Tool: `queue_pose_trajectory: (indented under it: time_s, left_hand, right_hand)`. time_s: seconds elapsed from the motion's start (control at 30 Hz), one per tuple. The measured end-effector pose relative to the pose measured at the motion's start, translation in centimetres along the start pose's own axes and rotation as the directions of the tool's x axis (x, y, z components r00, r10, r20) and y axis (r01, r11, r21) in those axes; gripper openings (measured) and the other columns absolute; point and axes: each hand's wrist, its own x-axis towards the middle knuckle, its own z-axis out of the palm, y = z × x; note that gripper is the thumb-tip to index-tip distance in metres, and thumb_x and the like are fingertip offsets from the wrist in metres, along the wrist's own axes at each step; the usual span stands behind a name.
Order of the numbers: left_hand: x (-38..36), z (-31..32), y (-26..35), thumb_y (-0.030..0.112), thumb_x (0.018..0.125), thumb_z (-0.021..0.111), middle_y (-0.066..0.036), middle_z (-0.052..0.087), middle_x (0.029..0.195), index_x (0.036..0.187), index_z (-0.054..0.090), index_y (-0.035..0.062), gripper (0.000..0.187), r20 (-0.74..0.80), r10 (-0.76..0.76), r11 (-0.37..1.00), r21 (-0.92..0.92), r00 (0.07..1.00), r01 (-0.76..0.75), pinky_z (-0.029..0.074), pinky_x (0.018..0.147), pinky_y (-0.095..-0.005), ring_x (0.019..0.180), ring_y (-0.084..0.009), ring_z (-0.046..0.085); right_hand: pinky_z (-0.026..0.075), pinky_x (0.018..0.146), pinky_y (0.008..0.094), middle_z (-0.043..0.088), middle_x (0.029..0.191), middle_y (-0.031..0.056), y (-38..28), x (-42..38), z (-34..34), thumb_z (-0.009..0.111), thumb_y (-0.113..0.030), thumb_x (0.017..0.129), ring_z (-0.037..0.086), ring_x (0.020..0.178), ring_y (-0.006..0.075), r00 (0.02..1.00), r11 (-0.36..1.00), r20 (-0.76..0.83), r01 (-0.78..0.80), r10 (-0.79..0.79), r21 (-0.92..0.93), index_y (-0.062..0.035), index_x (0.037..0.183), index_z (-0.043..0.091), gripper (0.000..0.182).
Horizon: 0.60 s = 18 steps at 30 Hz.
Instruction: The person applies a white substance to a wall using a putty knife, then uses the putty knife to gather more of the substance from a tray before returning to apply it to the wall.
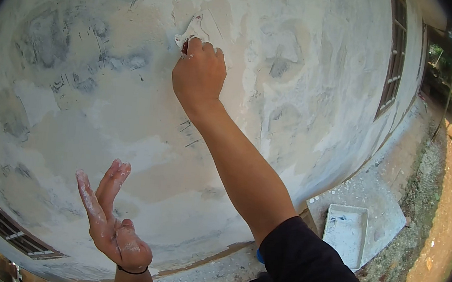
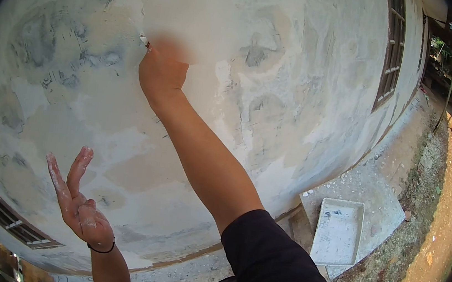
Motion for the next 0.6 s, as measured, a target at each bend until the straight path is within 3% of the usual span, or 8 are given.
queue_pose_trajectory:
  time_s: [0.13,0.2,0.33,0.4,0.53,0.57,0.6]
  left_hand:
    - [0.0,-0.3,0.0,0.015,0.075,0.029,-0.03,0.059,0.106,0.139,0.015,-0.0116,0.07,0.007,0.007,0.999,0.037,1.0,-0.008,0.034,0.101,-0.0517,0.108,-0.0399,0.055]
    - [0.1,0.1,0.7,0.008,0.064,0.03,-0.034,0.052,0.117,0.134,0.026,-0.0118,0.073,-0.021,0.015,0.999,-0.041,1.0,-0.016,0.032,0.103,-0.0547,0.107,-0.0445,0.054]
    - [0.7,1.1,1.9,0.007,0.064,0.032,-0.035,0.05,0.119,0.132,0.028,-0.0138,0.072,-0.019,0.06,0.996,-0.068,0.998,-0.062,0.033,0.102,-0.0553,0.107,-0.0453,0.054]
    - [0.9,1.7,2.6,0.012,0.07,0.033,-0.032,0.058,0.106,0.138,0.012,-0.0124,0.076,-0.004,-0.023,0.993,-0.112,1.0,0.023,0.036,0.1,-0.0518,0.109,-0.0406,0.054]
    - [1.2,2.9,2.6,0.01,0.066,0.034,-0.034,0.057,0.106,0.138,0.013,-0.0127,0.078,0.001,-0.012,0.995,-0.099,1.0,0.012,0.037,0.098,-0.0521,0.11,-0.0414,0.053]
    - [1.4,3.4,2.6,0.01,0.066,0.034,-0.034,0.057,0.106,0.138,0.014,-0.0127,0.078,0.005,0.001,0.994,-0.112,1.0,0.0,0.038,0.098,-0.0518,0.11,-0.0417,0.053]
    - [1.5,3.9,2.5,0.009,0.066,0.034,-0.034,0.057,0.106,0.138,0.015,-0.0127,0.078,0.008,0.017,0.992,-0.126,1.0,-0.015,0.038,0.097,-0.0516,0.11,-0.042,0.053]
  right_hand:
    - [0.045,0.063,0.0407,0.058,0.072,0.016,-2.1,-0.2,-0.6,0.057,-0.001,0.069,0.054,0.069,0.0312,0.993,0.992,0.078,-0.095,0.089,0.083,0.0013,0.078,0.058,0.009]
    - [0.045,0.062,0.0415,0.059,0.072,0.0177,-3.0,-0.5,-1.0,0.056,-0.001,0.068,0.055,0.068,0.0327,0.987,0.981,0.129,-0.111,0.091,0.158,0.0017,0.077,0.058,0.009]
    - [0.045,0.059,0.0408,0.06,0.07,0.0161,-1.9,-0.8,-4.7,0.056,0.0,0.068,0.056,0.065,0.034,0.991,0.987,0.129,0.01,-0.031,0.161,0.0022,0.076,0.057,0.008]
    - [0.047,0.06,0.0361,0.061,0.07,0.0151,-0.1,0.4,-8.0,0.056,-0.001,0.069,0.058,0.064,0.0288,0.972,0.966,0.224,-0.122,0.07,0.227,0.0034,0.08,0.059,0.012]
    - [0.048,0.059,0.0301,0.065,0.073,0.0136,7.0,4.9,-8.3,0.061,-0.006,0.069,0.057,0.058,0.0167,0.849,0.693,0.462,-0.494,0.256,0.524,0.0017,0.092,0.064,0.025]
    - [0.048,0.059,0.0301,0.065,0.073,0.0136,7.7,5.3,-7.6,0.061,-0.006,0.069,0.057,0.058,0.0167,0.848,0.69,0.468,-0.493,0.247,0.53,0.0017,0.092,0.064,0.025]
    - [0.048,0.058,0.0301,0.064,0.069,0.0131,8.1,5.7,-7.2,0.062,-0.007,0.069,0.057,0.057,0.0174,0.886,0.802,0.401,-0.408,0.232,0.437,0.0019,0.091,0.064,0.024]
